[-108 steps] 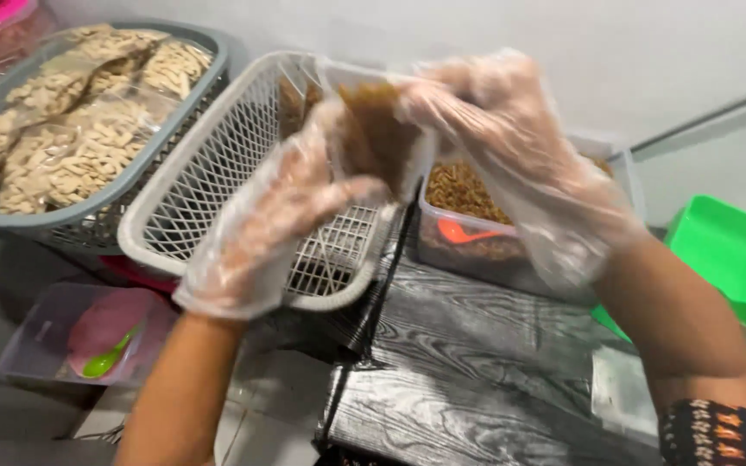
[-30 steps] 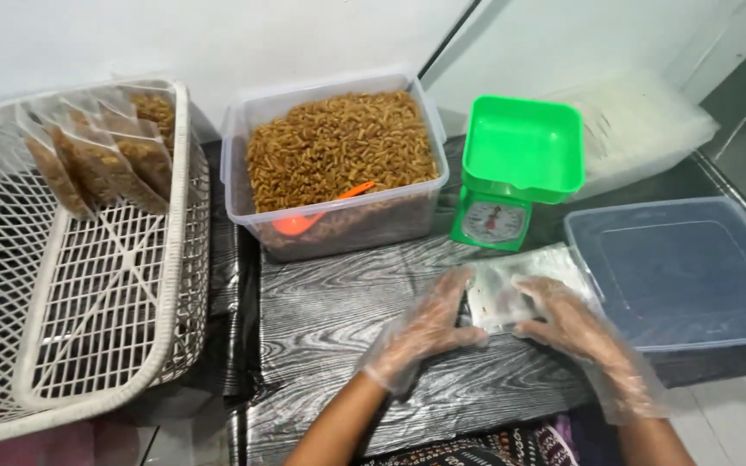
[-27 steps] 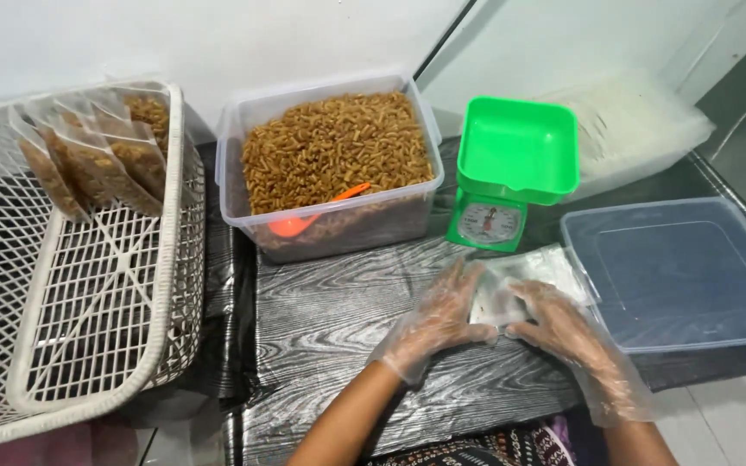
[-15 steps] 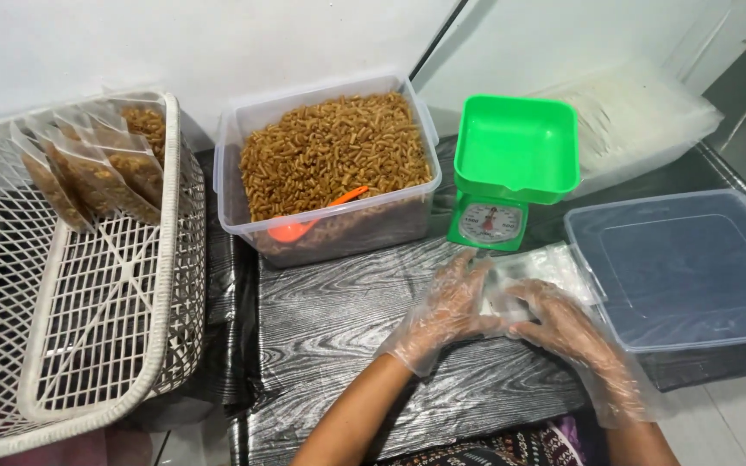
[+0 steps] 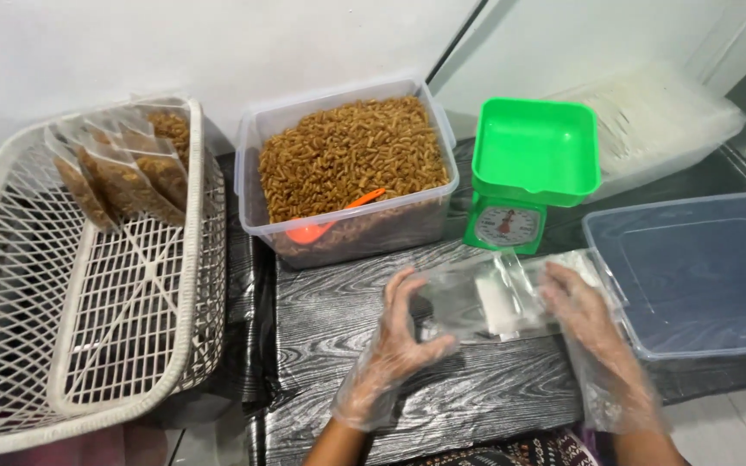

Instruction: Scooping dried snacks from a large container into individual plastic bags and organizing them in a basket.

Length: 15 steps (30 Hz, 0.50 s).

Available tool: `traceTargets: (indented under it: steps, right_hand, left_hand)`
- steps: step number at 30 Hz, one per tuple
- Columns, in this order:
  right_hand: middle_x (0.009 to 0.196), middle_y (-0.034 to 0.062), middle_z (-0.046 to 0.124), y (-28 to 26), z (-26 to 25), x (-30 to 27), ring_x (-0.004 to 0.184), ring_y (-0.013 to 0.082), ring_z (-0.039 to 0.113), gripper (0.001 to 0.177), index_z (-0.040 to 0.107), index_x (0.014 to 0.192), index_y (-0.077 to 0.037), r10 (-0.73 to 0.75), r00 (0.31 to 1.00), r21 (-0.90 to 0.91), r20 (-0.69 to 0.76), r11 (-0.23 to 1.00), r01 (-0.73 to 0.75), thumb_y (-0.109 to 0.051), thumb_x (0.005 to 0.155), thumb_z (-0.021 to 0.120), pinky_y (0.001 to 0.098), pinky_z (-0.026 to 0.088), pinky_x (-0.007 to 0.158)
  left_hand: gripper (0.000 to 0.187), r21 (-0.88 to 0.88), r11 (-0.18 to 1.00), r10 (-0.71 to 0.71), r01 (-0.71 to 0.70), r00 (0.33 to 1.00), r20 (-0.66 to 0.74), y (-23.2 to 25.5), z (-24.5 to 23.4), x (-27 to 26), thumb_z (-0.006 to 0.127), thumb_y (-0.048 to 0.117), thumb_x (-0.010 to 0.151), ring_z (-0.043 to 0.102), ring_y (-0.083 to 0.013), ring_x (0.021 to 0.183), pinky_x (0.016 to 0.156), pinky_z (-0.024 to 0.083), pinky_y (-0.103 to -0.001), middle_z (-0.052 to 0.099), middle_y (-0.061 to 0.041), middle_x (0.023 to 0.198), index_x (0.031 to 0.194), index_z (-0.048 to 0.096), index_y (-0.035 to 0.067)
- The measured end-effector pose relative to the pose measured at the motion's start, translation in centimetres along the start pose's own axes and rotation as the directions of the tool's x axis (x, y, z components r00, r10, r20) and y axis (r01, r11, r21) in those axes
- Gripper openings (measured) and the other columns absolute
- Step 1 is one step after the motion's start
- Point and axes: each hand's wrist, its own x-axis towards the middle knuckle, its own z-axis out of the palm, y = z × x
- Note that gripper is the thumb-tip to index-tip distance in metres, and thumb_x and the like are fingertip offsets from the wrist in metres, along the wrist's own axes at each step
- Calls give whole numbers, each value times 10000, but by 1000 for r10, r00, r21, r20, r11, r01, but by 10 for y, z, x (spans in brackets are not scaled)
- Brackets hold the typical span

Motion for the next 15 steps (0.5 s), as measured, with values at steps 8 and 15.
traceTargets:
  steps: [8, 15]
  right_hand:
    - [920, 202, 790, -25, 68, 17, 537, 169, 619, 571, 540, 1461, -41, -31, 993, 382, 117, 924, -17, -176, 919, 659, 295, 528, 474]
    - [870, 104, 804, -77, 113, 1, 655, 177, 742, 454, 627, 1399, -158, -328, 939, 88, 100, 943, 320, -153, 946, 647, 331, 601, 616]
  left_hand:
    - [885, 398, 902, 173, -168, 985, 23, 20, -63, -31, 584, 343, 1058, -116, -354, 1577, 1299, 106, -613, -184, -156, 1687, 1646, -42, 131]
    - [1337, 550, 831, -133, 81, 990, 56, 19, -32, -7, 970, 421, 553, 163, -534, 1481, 1153, 166, -697, 190, -336, 1602, 1586, 222, 20]
